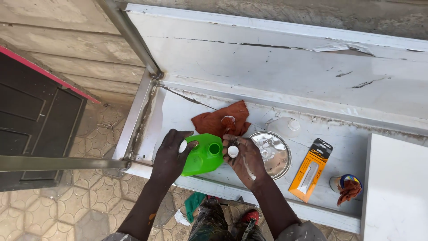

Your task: Applying a white finish or paint to furniture panels using a cloth

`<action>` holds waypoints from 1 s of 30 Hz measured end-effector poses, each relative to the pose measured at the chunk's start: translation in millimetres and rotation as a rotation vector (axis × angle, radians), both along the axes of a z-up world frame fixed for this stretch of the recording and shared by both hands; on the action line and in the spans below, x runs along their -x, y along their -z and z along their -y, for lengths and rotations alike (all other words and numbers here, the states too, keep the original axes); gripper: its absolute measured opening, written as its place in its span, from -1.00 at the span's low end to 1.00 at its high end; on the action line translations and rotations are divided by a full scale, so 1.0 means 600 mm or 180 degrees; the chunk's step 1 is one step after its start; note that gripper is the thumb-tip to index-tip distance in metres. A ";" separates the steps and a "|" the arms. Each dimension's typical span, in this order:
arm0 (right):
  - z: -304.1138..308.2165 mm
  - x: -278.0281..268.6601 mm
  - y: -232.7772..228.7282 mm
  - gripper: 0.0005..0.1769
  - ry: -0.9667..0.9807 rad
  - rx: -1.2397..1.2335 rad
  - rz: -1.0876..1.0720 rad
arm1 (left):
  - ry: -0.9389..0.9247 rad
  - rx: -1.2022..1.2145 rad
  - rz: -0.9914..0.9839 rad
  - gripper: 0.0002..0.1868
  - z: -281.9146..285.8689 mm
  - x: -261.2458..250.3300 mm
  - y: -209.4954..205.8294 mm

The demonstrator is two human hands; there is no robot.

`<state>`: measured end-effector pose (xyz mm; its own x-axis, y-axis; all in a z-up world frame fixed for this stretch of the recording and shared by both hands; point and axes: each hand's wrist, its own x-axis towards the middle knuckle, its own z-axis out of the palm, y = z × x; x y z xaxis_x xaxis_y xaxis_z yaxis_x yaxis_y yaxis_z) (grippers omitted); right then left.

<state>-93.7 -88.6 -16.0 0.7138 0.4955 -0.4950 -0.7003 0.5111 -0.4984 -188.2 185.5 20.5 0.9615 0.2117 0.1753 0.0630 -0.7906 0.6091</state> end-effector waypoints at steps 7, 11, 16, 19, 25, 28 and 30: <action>0.020 0.013 0.047 -0.31 0.0031 0.0029 0.0117 | -0.0071 0.0171 0.0353 -0.66 0.075 0.019 -0.078; 0.023 0.027 0.059 -0.26 -0.0098 0.0364 0.0478 | -0.0367 0.2493 -0.0284 -0.57 0.082 0.010 -0.068; 0.021 0.040 0.072 -0.27 -0.0088 0.0376 0.0651 | 0.0597 0.0533 -0.0547 -0.42 0.124 -0.017 -0.090; 0.022 0.040 0.056 -0.22 0.0084 0.0464 0.0529 | 0.0866 -0.0494 -0.1019 -0.30 0.146 -0.041 -0.056; 0.057 0.044 0.037 -0.05 0.0106 0.0832 0.0590 | 0.1082 -0.1291 -0.1131 -0.37 0.129 -0.055 0.037; 0.089 0.044 0.035 -0.16 0.0260 0.0969 0.0723 | 0.1247 -0.1545 -0.1373 -0.36 0.123 -0.066 0.033; 0.112 0.040 0.018 -0.29 0.0739 0.0903 0.0962 | 0.1019 -0.1653 -0.1821 -0.17 0.123 -0.079 0.019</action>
<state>-117.5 -155.6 -26.9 0.9226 0.1809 -0.3407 -0.3857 0.4511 -0.8048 -141.0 111.6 8.9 0.9317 -0.0599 -0.3583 -0.0237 -0.9942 0.1046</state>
